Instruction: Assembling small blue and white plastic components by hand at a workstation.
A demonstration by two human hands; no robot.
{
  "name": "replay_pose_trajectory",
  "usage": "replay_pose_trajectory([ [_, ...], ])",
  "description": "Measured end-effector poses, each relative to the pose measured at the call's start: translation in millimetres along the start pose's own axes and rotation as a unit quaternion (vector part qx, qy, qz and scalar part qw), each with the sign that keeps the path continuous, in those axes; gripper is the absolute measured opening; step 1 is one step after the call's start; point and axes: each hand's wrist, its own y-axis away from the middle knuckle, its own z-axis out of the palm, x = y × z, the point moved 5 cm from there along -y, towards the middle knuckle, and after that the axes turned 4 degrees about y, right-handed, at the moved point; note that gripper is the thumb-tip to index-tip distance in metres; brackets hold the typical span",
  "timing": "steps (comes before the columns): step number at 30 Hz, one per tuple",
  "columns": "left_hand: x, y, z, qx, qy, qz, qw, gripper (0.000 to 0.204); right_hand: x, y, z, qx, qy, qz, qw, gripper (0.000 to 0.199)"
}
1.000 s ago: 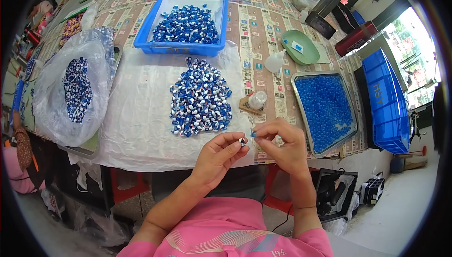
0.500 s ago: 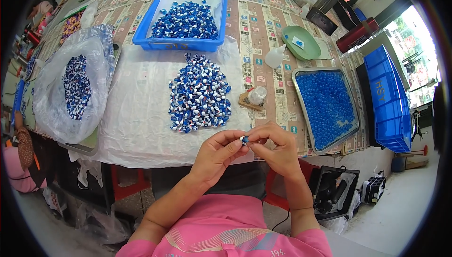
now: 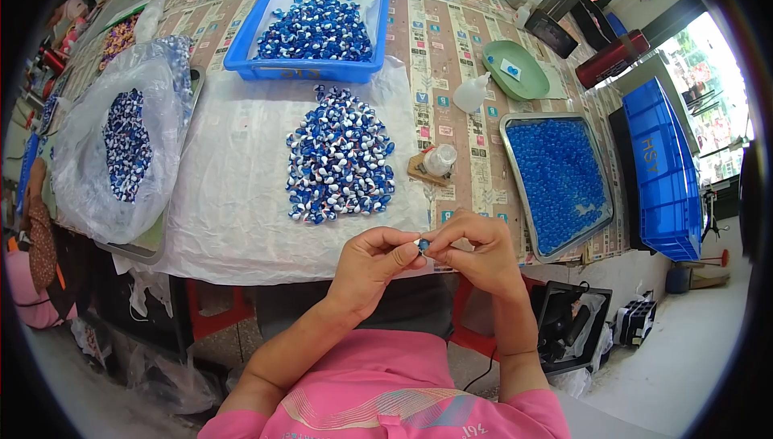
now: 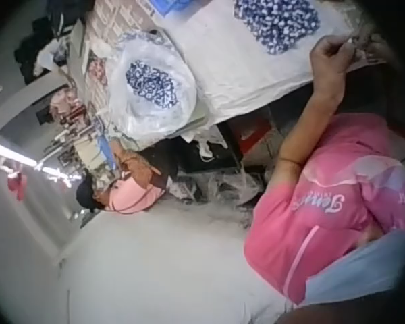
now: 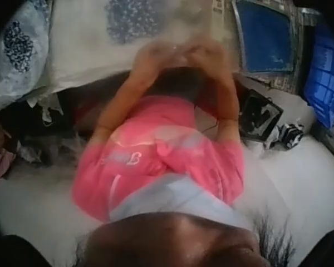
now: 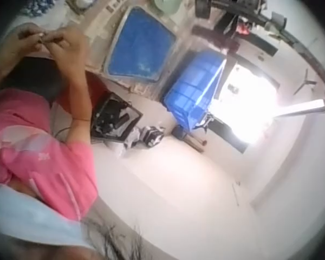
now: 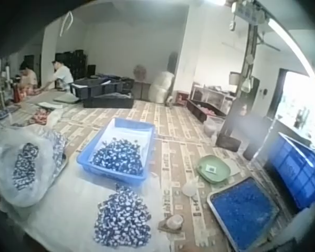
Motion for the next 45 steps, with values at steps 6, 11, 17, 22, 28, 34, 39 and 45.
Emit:
replay_pose_trajectory([
  [6, 0.5, 0.9, 2.8, 0.001, 0.013, -0.007, 1.000, 0.018, 1.8, 1.8, -1.4, -0.004, -0.012, 0.010, 1.000, 0.012],
  [11, 1.7, 2.8, 4.2, -0.014, 0.056, -0.039, 0.998, 0.016, -1.5, 4.6, -2.8, -0.005, -0.073, 0.072, 0.995, 0.016],
  [17, 4.8, 7.8, 12.6, -0.033, 0.084, -0.056, 0.994, 0.016, -11.6, 8.5, -9.7, 0.036, -0.013, 0.024, 0.999, 0.020],
  [22, 1.3, 9.3, 14.4, -0.045, 0.098, -0.075, 0.991, 0.016, -20.1, 10.4, -6.5, 0.034, 0.033, -0.025, 0.999, 0.019],
  [28, 4.5, 12.2, 16.8, -0.045, 0.099, -0.089, 0.990, 0.015, -25.6, 10.7, -4.3, 0.030, 0.041, -0.041, 0.998, 0.017],
  [34, 2.4, 10.0, 26.4, -0.052, 0.070, -0.094, 0.992, 0.015, -32.9, 18.3, -18.1, 0.051, 0.064, -0.062, 0.995, 0.017],
  [39, -4.0, 19.1, 28.7, -0.050, 0.012, -0.049, 0.998, 0.016, -31.4, 33.5, -23.1, 0.046, -0.012, -0.114, 0.992, 0.017],
  [45, 6.5, 35.4, 52.1, -0.022, -0.042, -0.029, 0.998, 0.011, -45.0, 50.4, -37.5, 0.001, -0.036, -0.114, 0.993, 0.021],
])
